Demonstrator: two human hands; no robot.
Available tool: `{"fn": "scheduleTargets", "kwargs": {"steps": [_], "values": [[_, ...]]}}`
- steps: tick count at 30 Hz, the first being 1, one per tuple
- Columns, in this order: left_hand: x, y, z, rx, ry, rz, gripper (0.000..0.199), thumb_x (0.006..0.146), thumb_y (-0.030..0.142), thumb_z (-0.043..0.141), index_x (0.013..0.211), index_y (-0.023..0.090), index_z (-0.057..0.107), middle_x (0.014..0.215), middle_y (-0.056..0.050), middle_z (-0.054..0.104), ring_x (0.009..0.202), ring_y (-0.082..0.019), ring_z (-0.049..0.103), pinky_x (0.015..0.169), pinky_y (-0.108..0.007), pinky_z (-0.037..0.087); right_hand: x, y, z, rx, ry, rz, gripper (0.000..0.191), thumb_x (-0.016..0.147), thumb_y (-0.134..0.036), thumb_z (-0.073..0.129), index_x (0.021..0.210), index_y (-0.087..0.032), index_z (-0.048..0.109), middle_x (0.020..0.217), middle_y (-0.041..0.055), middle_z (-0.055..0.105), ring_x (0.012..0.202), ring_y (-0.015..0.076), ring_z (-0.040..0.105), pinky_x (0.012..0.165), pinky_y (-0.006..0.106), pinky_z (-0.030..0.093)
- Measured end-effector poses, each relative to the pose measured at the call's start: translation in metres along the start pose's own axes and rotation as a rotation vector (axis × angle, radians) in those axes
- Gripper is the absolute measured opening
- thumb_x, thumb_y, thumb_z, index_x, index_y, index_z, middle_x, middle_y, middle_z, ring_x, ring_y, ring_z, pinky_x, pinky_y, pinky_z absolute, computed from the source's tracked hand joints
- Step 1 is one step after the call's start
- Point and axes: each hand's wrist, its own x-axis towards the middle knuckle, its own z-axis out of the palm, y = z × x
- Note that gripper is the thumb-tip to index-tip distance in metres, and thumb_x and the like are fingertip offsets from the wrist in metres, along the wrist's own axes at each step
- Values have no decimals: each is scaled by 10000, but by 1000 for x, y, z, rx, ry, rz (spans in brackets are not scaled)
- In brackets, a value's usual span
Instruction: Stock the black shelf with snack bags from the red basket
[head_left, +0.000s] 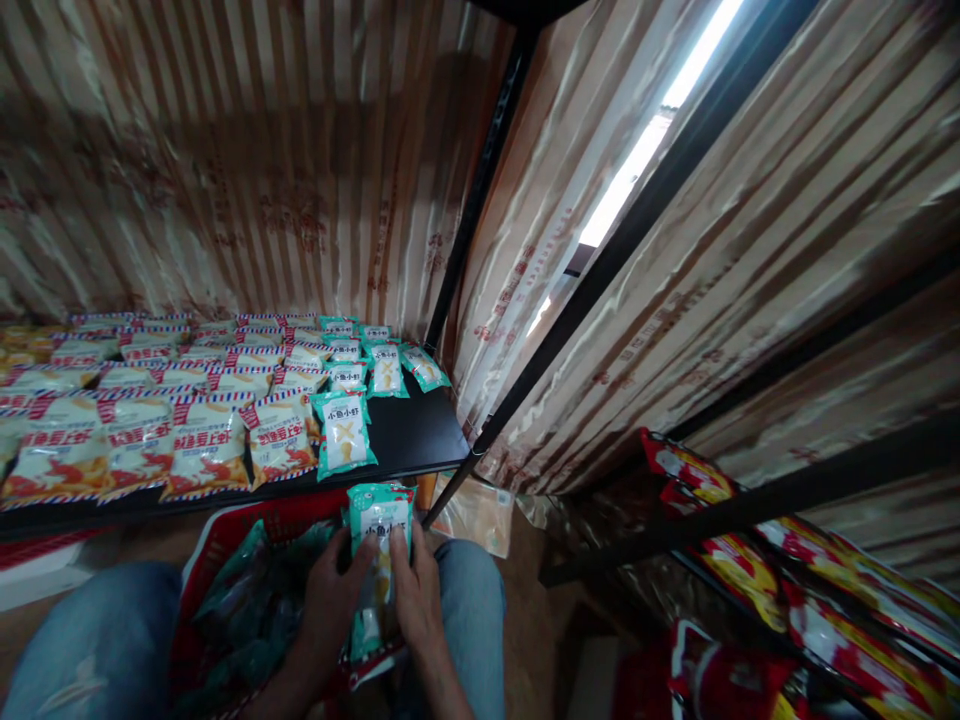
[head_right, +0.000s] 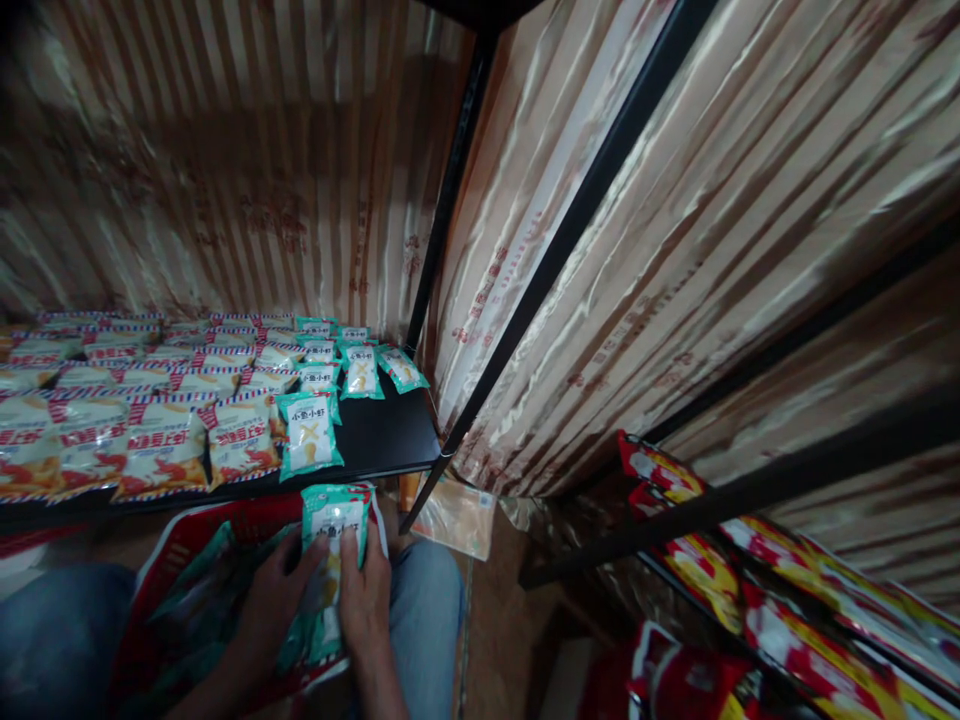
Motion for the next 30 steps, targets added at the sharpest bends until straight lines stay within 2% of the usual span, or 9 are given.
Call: {"fn": "scheduleTargets", "kwargs": {"steps": [3,7,10,17,22,27,30], "values": [[5,-1,6,-10,-31,34,523,587,571,653,931,178,647,906,-73,723,908,-291,649,785,-344,507,7,-2,-4,-18,13,21,429,878,-509,431,1128,-206,605,1174,79,640,1059,220,594,918,317,437],[11,1,17,-84,-75,127,535,652,548,624,1025,165,612,1058,-102,689,1005,-280,624,878,-360,479,20,-7,-11,-35,23,-19,398,878,-496,433,1072,-201,617,1060,72,674,967,209,615,876,305,445],[16,5,27,-164,-116,142,569,657,527,636,1080,151,581,1123,-126,662,1071,-277,599,936,-361,452,31,-11,-17,-23,31,-33,378,878,-480,439,1063,-198,611,1029,62,677,958,200,611,842,286,452],[33,10,47,-257,-143,228,510,768,395,599,1201,162,469,1251,-146,581,1156,-250,551,993,-358,415,64,-17,-25,-48,68,-71,383,870,-482,442,993,-174,633,886,51,681,804,182,602,719,264,454],[43,14,56,-128,-77,308,527,810,336,530,1285,143,404,1343,-141,494,1241,-223,472,1061,-359,343,87,-19,-24,-73,111,-91,399,860,-509,441,936,-166,630,810,37,665,746,172,577,661,250,440],[49,16,60,56,-46,379,590,832,307,451,1372,111,316,1422,-155,394,1322,-222,371,1101,-392,283,104,-24,-24,-134,86,-85,407,864,-541,408,873,-183,601,750,18,635,685,163,560,614,242,419],[50,17,63,141,-30,392,594,816,268,438,1375,108,319,1435,-157,379,1335,-229,351,1116,-410,256,113,-23,-23,-150,90,-78,412,866,-551,396,859,-191,596,724,13,630,668,165,558,602,242,411]]}}
